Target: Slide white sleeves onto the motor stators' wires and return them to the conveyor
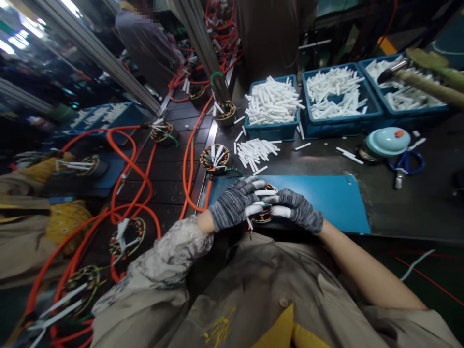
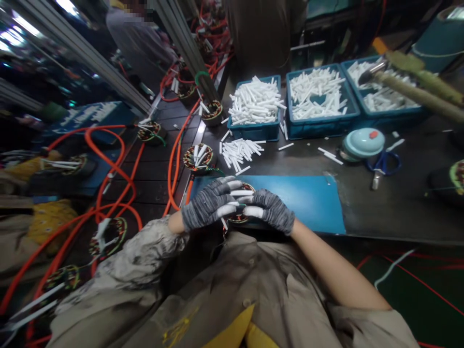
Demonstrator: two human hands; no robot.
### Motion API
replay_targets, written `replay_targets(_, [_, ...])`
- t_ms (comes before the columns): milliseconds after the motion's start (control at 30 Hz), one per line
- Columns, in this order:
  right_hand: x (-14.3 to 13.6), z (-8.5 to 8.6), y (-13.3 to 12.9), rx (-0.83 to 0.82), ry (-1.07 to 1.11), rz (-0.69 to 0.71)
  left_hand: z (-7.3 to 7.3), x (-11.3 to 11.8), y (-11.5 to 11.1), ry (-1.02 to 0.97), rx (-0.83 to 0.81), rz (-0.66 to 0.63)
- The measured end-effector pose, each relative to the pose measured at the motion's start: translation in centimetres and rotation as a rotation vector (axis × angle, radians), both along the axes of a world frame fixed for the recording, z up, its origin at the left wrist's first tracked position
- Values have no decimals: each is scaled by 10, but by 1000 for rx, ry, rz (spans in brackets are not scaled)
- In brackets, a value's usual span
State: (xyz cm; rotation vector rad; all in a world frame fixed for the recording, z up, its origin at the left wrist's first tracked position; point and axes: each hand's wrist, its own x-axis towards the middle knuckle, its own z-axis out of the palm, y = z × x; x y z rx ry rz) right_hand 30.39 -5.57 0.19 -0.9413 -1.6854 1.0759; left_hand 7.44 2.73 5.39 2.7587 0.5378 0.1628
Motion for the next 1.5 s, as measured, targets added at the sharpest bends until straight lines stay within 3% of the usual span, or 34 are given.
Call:
replay_targets(233, [-15, -4, 5, -16, -50, -167, -2, -4, 8, -56, -143, -56])
replay_targets(367, [-20, -7, -1, -9, -186, -306, -9, 1, 6, 51, 19, -3])
replay_targets(533, [-7, -12, -5, 25, 27, -325, -15, 42, -2, 139, 148, -13])
replay_targets(667, [8, -17, -14, -150, 158, -450, -8, 70, 1, 78, 45, 74])
replay_targets(767, [13, -14, -34, -233, 108, -543, 3, 52, 8, -150, -170, 198])
replay_targets(833, [10, -8, -49, -284, 6, -425, 8, 26, 13, -264, -338, 171])
replay_targets(900, [-1, 0, -59, -345, -155, -210, 9, 1, 18, -263, -382, 35])
replay_targets(1000, [-28, 7, -59, -369, -341, -19, 1, -18, 22, -157, -199, -148])
replay_targets(1067, [-45, 9, -54, -390, -310, -35, -7, -19, 20, -50, -70, -152])
replay_targets(1167, [-57, 10, -50, -446, -188, -148, -20, -15, 10, 64, 84, -59])
replay_targets(1367, [-22, 18, -44, -593, 59, -183, -43, -8, -26, -2, 334, 30])
replay_targets(1500, [3, 11, -33, -815, 135, -144, -50, -2, -43, -77, 436, 76])
